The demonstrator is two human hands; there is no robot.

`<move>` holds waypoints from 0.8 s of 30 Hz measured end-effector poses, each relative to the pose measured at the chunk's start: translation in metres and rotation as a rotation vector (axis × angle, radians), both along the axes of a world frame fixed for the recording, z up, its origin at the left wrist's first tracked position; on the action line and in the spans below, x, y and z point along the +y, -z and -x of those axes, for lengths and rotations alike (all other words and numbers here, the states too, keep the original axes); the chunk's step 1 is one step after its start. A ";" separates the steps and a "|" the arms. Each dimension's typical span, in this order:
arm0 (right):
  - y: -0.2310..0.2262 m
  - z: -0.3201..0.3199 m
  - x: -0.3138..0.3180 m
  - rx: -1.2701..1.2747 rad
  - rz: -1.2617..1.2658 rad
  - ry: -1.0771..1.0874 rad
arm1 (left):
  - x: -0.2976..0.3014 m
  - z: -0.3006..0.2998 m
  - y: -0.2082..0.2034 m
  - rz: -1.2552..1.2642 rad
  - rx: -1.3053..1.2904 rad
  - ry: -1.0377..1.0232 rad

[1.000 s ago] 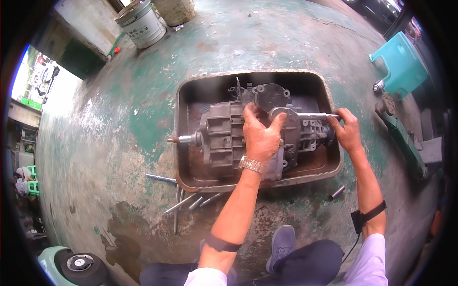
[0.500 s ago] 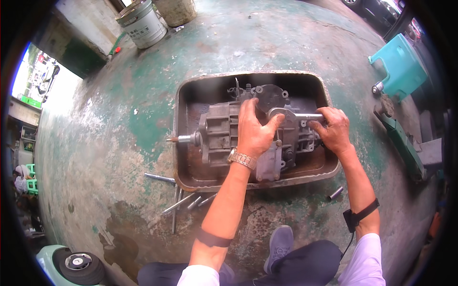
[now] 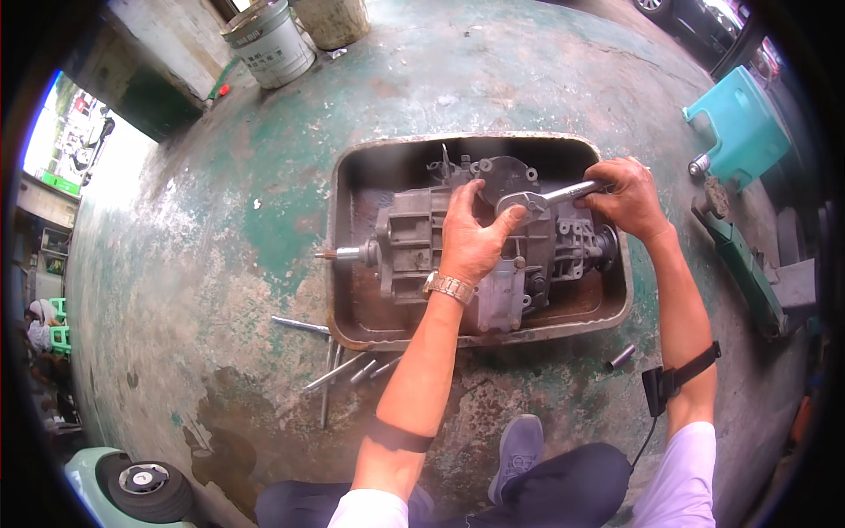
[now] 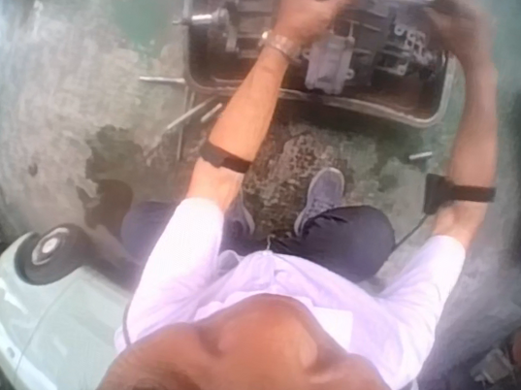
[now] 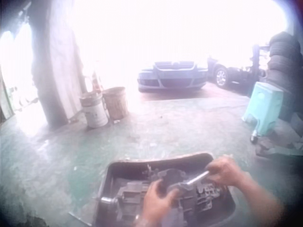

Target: The person assembles a mechanical component by aligning a cover plate and tightening bolts with a socket wrench. They repeatedly adjust the plate and tighten fasteners while another person assists by holding parts and handing tools.

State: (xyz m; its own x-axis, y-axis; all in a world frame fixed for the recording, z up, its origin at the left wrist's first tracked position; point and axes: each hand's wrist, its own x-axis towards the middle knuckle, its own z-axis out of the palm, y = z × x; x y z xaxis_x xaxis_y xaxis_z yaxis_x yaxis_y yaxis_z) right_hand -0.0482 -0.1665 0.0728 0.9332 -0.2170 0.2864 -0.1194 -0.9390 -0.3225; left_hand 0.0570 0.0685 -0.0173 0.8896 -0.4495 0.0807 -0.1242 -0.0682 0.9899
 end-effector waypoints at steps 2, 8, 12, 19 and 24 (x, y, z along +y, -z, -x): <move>-0.006 -0.004 0.001 0.031 -0.017 0.012 | 0.001 -0.001 0.002 -0.041 -0.056 -0.006; -0.018 -0.011 -0.002 0.062 -0.028 0.002 | 0.004 -0.002 -0.003 -0.073 -0.053 0.017; -0.018 -0.012 -0.002 0.017 -0.049 -0.029 | 0.005 0.001 -0.009 -0.133 -0.065 0.026; -0.014 -0.011 -0.005 0.040 -0.016 0.037 | -0.006 0.016 -0.008 -0.104 -0.248 -0.110; -0.021 -0.005 -0.004 -0.106 -0.025 0.014 | -0.017 0.013 -0.023 0.136 -0.026 -0.039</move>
State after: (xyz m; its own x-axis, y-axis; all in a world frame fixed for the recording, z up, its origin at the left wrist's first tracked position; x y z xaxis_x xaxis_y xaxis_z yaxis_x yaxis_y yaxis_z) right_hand -0.0430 -0.1701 0.0934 0.8948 -0.2385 0.3774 -0.0969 -0.9290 -0.3573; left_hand 0.0444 0.0510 0.0056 0.9031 -0.3977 0.1620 -0.1502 0.0609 0.9868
